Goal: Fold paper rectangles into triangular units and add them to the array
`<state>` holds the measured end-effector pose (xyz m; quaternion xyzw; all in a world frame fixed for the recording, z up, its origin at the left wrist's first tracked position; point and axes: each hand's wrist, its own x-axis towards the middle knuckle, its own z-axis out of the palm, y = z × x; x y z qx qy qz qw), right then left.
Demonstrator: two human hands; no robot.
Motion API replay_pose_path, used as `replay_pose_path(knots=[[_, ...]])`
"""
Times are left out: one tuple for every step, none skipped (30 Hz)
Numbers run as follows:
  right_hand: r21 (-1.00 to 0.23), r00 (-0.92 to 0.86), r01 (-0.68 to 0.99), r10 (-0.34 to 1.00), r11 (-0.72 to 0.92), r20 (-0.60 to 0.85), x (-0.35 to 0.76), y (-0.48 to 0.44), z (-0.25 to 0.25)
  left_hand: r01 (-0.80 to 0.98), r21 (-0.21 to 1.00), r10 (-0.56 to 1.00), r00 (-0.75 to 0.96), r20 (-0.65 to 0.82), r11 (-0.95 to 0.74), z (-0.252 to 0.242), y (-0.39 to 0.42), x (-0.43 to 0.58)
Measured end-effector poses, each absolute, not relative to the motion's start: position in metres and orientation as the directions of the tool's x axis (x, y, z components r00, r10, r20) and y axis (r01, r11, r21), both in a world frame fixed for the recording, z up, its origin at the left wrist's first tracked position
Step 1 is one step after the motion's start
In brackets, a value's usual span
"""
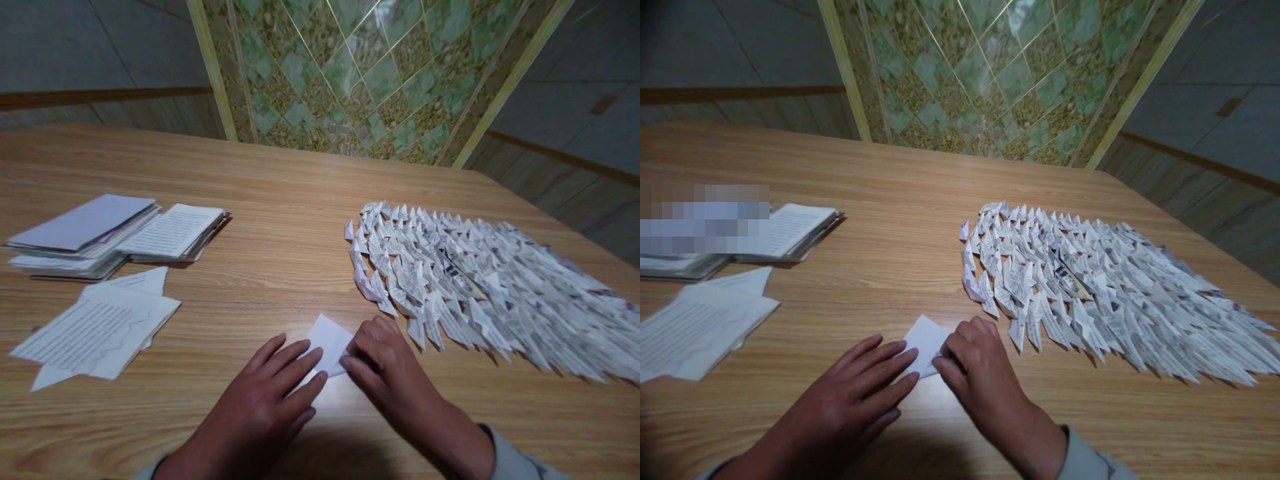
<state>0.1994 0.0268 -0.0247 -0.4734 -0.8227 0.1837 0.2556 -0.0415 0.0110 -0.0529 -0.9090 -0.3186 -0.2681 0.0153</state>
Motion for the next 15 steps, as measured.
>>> replay_pose_path(knots=[[-0.533,-0.406,0.699,0.878,0.477,0.253,0.1978,0.0272,-0.0261,0.586,0.147,0.573,0.656,0.491,-0.797,-0.0528,0.0114,-0.0417],[-0.522,-0.395,0.710,0.881,0.473,0.260,0.1964,0.0277,-0.0273,0.583,0.148,0.574,0.664,0.480,-0.799,-0.0526,0.0115,-0.0419],[-0.509,-0.385,0.721,0.882,0.470,0.270,0.1951,0.0281,-0.0282,0.578,0.145,0.572,0.678,0.462,-0.803,-0.0524,0.0113,-0.0420],[-0.496,-0.376,0.731,0.884,0.468,0.279,0.1940,0.0286,-0.0288,0.578,0.144,0.574,0.688,0.443,-0.803,-0.0525,0.0108,-0.0419],[-0.483,-0.369,0.742,0.885,0.465,0.286,0.1931,0.0288,-0.0292,0.582,0.147,0.580,0.685,0.442,-0.800,-0.0529,0.0101,-0.0416],[-0.471,-0.362,0.751,0.885,0.463,0.292,0.1923,0.0290,-0.0295,0.592,0.154,0.591,0.672,0.446,-0.791,-0.0534,0.0093,-0.0410],[-0.460,-0.358,0.760,0.886,0.460,0.296,0.1918,0.0290,-0.0296,0.604,0.162,0.603,0.659,0.450,-0.780,-0.0539,0.0084,-0.0402],[-0.450,-0.353,0.767,0.886,0.458,0.299,0.1915,0.0289,-0.0296,0.613,0.167,0.613,0.650,0.448,-0.772,-0.0541,0.0077,-0.0393],[-0.444,-0.350,0.772,0.887,0.455,0.300,0.1913,0.0287,-0.0296,0.621,0.166,0.622,0.652,0.434,-0.766,-0.0539,0.0071,-0.0384],[-0.440,-0.347,0.776,0.889,0.452,0.300,0.1913,0.0285,-0.0295,0.622,0.157,0.622,0.662,0.417,-0.767,-0.0534,0.0067,-0.0376],[-0.439,-0.344,0.779,0.890,0.449,0.300,0.1915,0.0284,-0.0295,0.619,0.143,0.618,0.679,0.396,-0.772,-0.0526,0.0065,-0.0369],[-0.438,-0.344,0.780,0.890,0.448,0.299,0.1918,0.0283,-0.0294,0.618,0.132,0.615,0.692,0.377,-0.775,-0.0519,0.0063,-0.0365],[-0.436,-0.345,0.780,0.889,0.449,0.300,0.1921,0.0284,-0.0294,0.617,0.126,0.615,0.699,0.365,-0.777,-0.0516,0.0061,-0.0362],[-0.433,-0.349,0.780,0.888,0.453,0.300,0.1924,0.0285,-0.0293,0.620,0.127,0.618,0.697,0.363,-0.774,-0.0518,0.0059,-0.0361],[-0.428,-0.353,0.780,0.885,0.457,0.302,0.1926,0.0287,-0.0293,0.626,0.133,0.625,0.689,0.367,-0.768,-0.0524,0.0055,-0.0361]])
